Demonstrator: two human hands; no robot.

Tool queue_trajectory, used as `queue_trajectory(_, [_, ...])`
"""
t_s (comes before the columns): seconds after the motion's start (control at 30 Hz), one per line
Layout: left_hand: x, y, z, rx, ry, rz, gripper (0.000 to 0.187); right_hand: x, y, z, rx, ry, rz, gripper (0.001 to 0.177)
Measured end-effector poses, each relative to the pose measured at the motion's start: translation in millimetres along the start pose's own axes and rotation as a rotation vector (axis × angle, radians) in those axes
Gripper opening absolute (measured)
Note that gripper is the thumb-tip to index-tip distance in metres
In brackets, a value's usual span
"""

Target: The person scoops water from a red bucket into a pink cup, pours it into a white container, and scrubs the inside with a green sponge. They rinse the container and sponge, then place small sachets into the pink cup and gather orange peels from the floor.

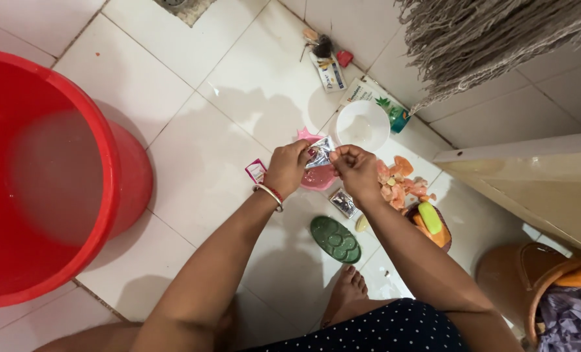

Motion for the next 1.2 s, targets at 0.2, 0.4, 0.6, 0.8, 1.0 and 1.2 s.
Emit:
queue_trajectory(0.2, [-0.7,-20.7,3.4,-0.015,-0.078,0.147,0.027,-5.0,-6.2,-2.4,-0.085,-0.045,-0.003,0.019])
queue_trajectory(0.4, [0.3,-31.6,-1.2,0.127,-0.302,0.300,0.014,20.9,8.8,19.2,0.017,-0.108,0.230,0.021])
queue_trajectory(0.6, [-6.8,-24.0,5.6,0.012,-0.239,0.111,0.028,25.3,2.7,23.3,-0.049,-0.080,0.204,0.020])
queue_trajectory(0.8, [4.1,0.7,41.5,-0.347,0.261,-0.003,0.030,17.5,2.4,-4.2,-0.171,0.099,0.021,0.039])
queue_trajectory(1.0, [9.3,13.5,23.0,0.018,0.129,-0.090,0.019,22.1,0.7,-30.1,0.222,-0.250,0.103,0.039])
queue_trajectory(1.2, [-5.4,23.6,2.9,0.155,-0.045,-0.236,0.014,37.8,8.3,1.2,0.048,-0.280,0.248,0.022])
Point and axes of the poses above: each hand's wrist, its own y-axis away from the middle knuckle, its own x-axis out of the palm, z = x × y, the point moved 8 cm from there along -y, towards the middle knuckle, and after that the axes turned 11 degrees about x, right-handed, at the moved point
